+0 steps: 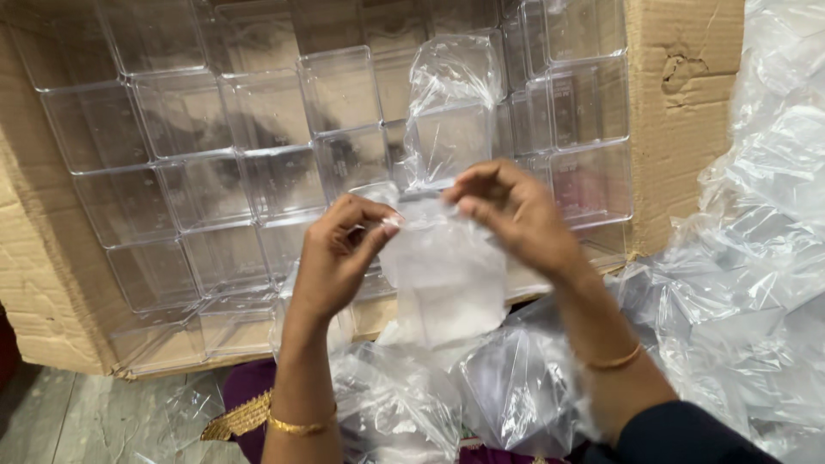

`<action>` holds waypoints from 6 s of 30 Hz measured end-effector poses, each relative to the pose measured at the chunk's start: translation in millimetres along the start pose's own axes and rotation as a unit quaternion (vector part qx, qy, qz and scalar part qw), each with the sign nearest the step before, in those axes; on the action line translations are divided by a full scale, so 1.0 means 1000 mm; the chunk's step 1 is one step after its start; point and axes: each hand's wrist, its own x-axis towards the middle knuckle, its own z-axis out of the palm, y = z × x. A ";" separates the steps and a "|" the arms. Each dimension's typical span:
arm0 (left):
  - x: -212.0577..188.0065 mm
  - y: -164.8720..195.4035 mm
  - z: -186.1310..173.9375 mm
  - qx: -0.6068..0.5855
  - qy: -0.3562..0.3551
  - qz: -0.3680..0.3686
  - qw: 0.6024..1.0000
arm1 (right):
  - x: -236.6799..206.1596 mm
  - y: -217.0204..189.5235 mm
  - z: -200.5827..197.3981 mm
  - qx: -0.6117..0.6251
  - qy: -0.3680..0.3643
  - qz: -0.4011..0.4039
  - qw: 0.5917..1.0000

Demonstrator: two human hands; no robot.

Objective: The person sits on the floor and places clear plastic containers into a large white plastic bag. They repeatedly pick up containers from a cardboard box and put them into the bag, then adjust the bag and the containers.

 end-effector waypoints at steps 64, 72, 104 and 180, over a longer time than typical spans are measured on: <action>-0.046 0.028 -0.019 0.327 0.015 -0.042 0.944 | 0.054 -0.043 -0.033 -0.002 -0.323 -0.168 0.931; 0.003 0.042 -0.007 0.171 -0.011 -0.082 0.982 | 0.047 -0.027 0.017 0.043 -0.377 -0.132 0.916; 0.033 0.038 0.006 0.236 -0.064 0.062 0.968 | 0.038 -0.061 0.006 -0.115 -0.132 -0.238 0.955; 0.063 0.074 0.102 0.201 -0.108 0.281 0.932 | -0.049 -0.046 -0.064 0.082 0.018 0.013 0.996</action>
